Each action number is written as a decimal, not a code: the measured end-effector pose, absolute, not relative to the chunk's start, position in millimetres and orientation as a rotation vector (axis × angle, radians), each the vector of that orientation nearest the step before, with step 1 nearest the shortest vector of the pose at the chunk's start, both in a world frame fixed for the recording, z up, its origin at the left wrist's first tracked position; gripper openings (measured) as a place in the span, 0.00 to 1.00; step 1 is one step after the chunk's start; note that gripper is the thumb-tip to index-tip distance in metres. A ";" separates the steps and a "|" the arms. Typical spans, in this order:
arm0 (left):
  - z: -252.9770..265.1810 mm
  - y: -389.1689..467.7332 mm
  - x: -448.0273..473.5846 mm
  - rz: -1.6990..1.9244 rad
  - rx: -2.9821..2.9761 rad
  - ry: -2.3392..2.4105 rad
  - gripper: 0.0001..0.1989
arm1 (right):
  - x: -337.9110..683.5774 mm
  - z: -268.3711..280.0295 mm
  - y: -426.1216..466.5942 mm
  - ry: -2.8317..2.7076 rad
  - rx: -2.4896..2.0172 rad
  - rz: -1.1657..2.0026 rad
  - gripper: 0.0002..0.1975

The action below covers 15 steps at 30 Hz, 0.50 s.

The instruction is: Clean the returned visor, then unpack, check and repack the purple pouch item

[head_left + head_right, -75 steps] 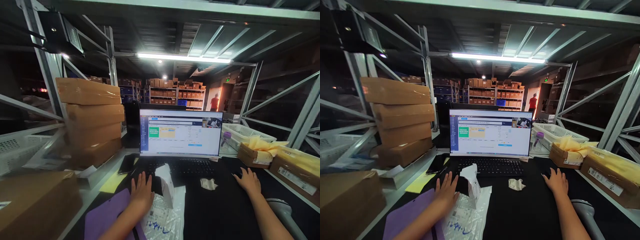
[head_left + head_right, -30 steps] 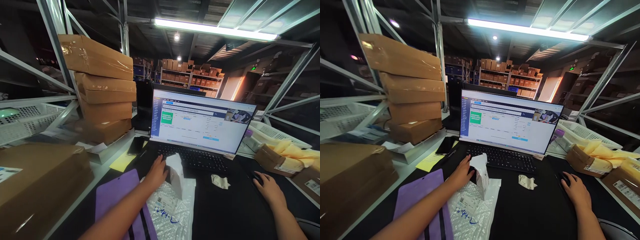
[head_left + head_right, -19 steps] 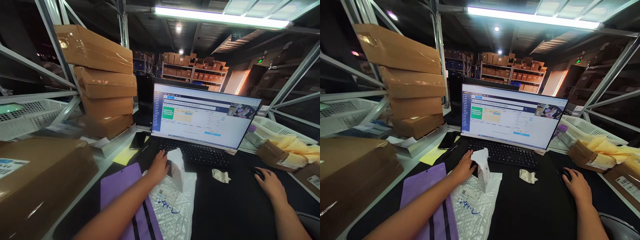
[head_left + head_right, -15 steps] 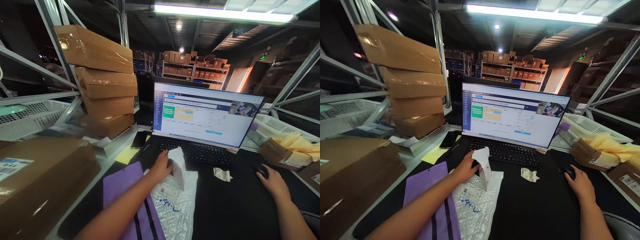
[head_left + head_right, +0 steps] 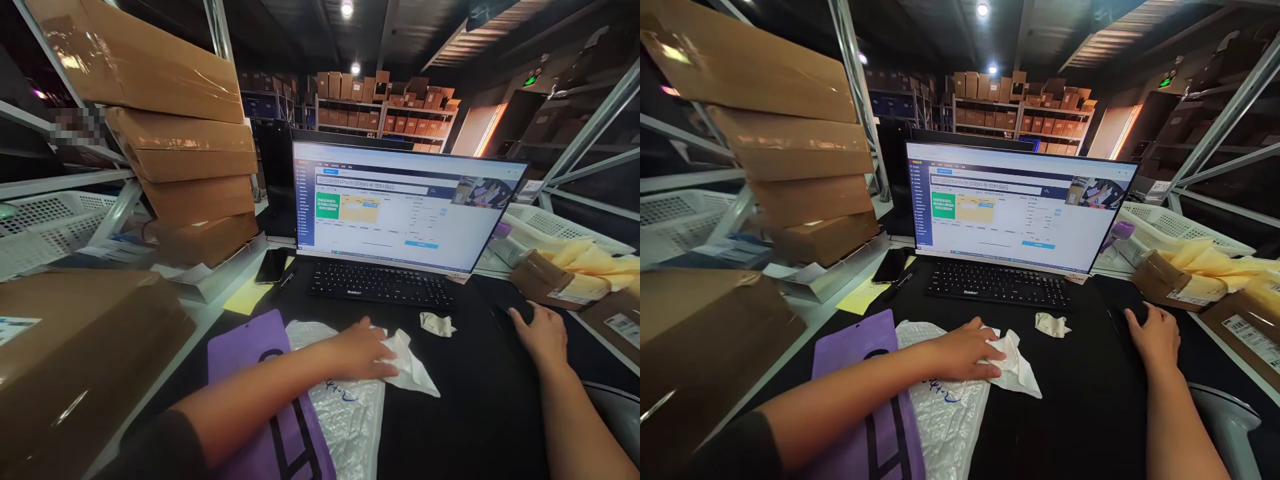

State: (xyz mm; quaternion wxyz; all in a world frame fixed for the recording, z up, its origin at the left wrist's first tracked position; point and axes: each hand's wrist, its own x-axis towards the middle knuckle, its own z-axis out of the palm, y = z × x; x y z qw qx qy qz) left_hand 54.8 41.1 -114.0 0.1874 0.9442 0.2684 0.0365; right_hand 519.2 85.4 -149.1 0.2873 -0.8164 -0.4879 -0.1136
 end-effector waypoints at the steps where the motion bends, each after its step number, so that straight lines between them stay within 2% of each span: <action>1: -112.0 40.4 60.7 0.095 2.642 0.752 0.24 | 510.0 -136.6 83.9 -1.300 -2.143 -0.340 0.31; 5: -110.8 28.7 85.4 0.063 2.615 0.723 0.17 | 440.7 -83.9 85.3 -1.490 -1.886 -0.429 0.26; 7: -112.7 25.7 93.6 0.086 2.641 0.783 0.18 | 384.8 -71.2 90.9 -1.698 -1.728 -0.382 0.22; 11: -112.2 46.0 87.5 0.237 2.626 1.067 0.17 | 262.9 -88.9 109.4 -2.078 -1.487 -0.218 0.15; 15: -108.5 87.6 46.6 0.420 2.545 1.612 0.18 | 189.5 -126.2 125.4 -2.155 -1.486 -0.189 0.16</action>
